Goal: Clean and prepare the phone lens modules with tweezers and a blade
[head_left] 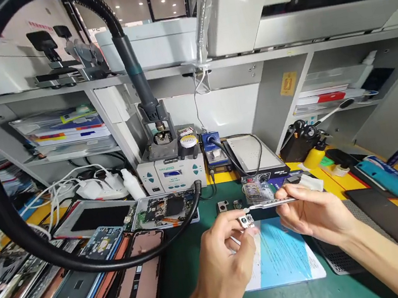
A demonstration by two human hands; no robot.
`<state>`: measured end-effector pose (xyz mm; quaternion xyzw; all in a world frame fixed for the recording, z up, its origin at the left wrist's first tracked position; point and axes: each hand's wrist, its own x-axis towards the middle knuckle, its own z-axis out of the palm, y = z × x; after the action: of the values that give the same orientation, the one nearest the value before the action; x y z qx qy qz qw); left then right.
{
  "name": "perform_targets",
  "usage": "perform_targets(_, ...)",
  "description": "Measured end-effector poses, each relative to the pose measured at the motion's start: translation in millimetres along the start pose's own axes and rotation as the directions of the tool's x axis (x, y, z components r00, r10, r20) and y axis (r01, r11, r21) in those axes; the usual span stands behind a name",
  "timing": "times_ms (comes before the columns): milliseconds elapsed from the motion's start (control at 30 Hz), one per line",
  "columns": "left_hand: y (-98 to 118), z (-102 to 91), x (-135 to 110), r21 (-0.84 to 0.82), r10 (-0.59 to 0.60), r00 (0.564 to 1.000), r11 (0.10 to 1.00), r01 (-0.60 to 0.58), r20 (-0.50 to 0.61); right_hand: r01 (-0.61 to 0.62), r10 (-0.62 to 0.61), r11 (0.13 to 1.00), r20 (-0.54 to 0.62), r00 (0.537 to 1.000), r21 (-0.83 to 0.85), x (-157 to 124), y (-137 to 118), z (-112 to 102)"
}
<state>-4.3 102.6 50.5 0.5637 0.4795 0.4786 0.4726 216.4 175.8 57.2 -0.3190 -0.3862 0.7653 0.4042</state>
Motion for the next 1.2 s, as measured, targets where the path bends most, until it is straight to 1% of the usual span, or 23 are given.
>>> perform_targets(100,2,-0.9,2,0.014,0.017,0.999,1.000,-0.017,-0.031,-0.036,0.036,0.999,0.038,0.999,0.001,-1,0,-8)
perform_targets(267,5,-3.1,5,0.062,0.036,0.997,0.998,-0.032,-0.069,-0.045,0.045,0.999,0.040,0.998,0.010,3,-2,-15)
perform_targets(500,5,-3.4,4,0.094,0.005,0.996,0.996,0.003,-0.088,-0.072,0.072,0.997,-0.009,0.997,0.002,7,0,-14)
perform_targets(833,7,-3.5,3,0.092,0.015,0.997,0.996,-0.007,-0.081,-0.077,0.074,0.996,-0.055,0.996,-0.052,9,3,-16)
perform_targets(1067,5,-4.9,1,0.080,0.015,0.996,0.997,-0.008,-0.085,-0.088,0.085,0.993,-0.046,0.995,-0.083,10,2,-17)
perform_targets(1200,2,-5.3,1,0.088,0.009,0.997,0.996,-0.002,-0.078,-0.092,0.089,0.994,-0.045,0.995,-0.053,11,1,-17)
